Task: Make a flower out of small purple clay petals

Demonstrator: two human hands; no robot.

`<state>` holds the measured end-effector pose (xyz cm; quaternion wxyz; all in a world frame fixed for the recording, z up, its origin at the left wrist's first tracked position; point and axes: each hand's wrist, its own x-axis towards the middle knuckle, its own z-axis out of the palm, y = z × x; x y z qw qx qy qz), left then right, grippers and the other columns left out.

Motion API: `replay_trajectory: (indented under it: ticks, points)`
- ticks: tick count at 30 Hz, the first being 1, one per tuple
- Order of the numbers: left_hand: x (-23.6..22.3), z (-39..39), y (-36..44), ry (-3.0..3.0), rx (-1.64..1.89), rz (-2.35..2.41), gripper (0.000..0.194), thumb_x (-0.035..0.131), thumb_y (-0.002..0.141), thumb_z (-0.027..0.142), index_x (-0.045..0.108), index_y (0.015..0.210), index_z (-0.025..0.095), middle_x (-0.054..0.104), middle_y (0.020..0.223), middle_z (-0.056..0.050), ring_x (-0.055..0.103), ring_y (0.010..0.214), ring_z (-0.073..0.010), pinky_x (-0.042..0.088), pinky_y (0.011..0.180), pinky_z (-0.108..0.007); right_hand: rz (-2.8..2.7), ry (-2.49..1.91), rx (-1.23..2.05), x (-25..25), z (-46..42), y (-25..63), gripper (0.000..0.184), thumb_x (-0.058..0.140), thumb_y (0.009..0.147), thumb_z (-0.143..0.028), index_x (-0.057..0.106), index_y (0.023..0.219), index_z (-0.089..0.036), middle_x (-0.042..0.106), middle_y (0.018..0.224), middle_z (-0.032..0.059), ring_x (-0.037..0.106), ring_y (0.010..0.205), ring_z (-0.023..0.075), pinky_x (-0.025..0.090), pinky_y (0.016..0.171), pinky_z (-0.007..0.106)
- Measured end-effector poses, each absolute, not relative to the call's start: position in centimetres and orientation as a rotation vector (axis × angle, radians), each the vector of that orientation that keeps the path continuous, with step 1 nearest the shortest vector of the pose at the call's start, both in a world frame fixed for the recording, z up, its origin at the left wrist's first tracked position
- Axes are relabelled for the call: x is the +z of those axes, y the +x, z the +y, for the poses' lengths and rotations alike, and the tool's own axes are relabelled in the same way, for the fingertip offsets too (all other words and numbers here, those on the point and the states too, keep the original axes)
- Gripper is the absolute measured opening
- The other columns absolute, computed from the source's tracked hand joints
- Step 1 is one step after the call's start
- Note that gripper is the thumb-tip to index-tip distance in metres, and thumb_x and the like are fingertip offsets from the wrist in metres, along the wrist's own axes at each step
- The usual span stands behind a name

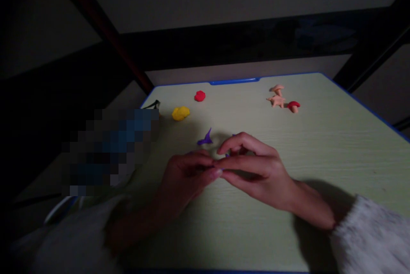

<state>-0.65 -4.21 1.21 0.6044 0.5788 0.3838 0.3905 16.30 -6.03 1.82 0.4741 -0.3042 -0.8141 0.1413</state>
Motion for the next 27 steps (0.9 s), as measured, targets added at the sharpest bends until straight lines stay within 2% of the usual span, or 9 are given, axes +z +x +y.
replay_trajectory:
  ticks: [9,17,21,27]
  points:
    - [1.14,-4.56,-0.52,1.154,0.813,0.902,0.009,0.07,0.063,0.023,0.067,0.058,0.016,0.047,0.048,0.005,0.039,0.044,-0.0062,0.027,0.042,-0.02,-1.913,-0.758,0.485,1.43,-6.01,15.76,0.01,0.063,0.078,-0.012,0.07,0.085,-0.014,0.059,0.084,0.0055,0.058,0.076,0.0131,0.05,0.06,0.026]
    - [1.3,-4.61,-0.5,1.02,0.708,0.906,0.023,0.07,0.061,0.025,0.055,0.049,0.014,0.036,0.041,0.009,0.024,0.035,-0.0011,0.014,0.036,-0.019,-1.904,-0.744,0.555,1.44,-5.88,15.82,0.017,0.065,0.075,-0.01,0.071,0.089,-0.018,0.061,0.074,0.0021,0.057,0.067,0.0106,0.046,0.057,0.023]
    - [1.13,-4.53,-0.71,1.025,0.673,0.91,0.027,0.071,0.06,0.026,0.052,0.046,0.013,0.035,0.038,0.009,0.025,0.033,-0.0009,0.014,0.035,-0.018,-1.896,-0.733,0.597,1.29,-5.96,15.76,0.014,0.065,0.076,-0.01,0.071,0.087,-0.016,0.061,0.073,0.003,0.058,0.067,0.0111,0.047,0.058,0.024]
    - [1.21,-4.47,-0.66,0.968,0.685,0.922,0.023,0.074,0.055,0.027,0.056,0.052,0.013,0.039,0.04,0.009,0.026,0.032,-0.0002,0.015,0.033,-0.016,-1.851,-0.76,0.583,1.37,-5.97,15.57,0.013,0.065,0.076,-0.013,0.072,0.087,-0.017,0.063,0.075,0.0036,0.059,0.068,0.0112,0.049,0.059,0.024]
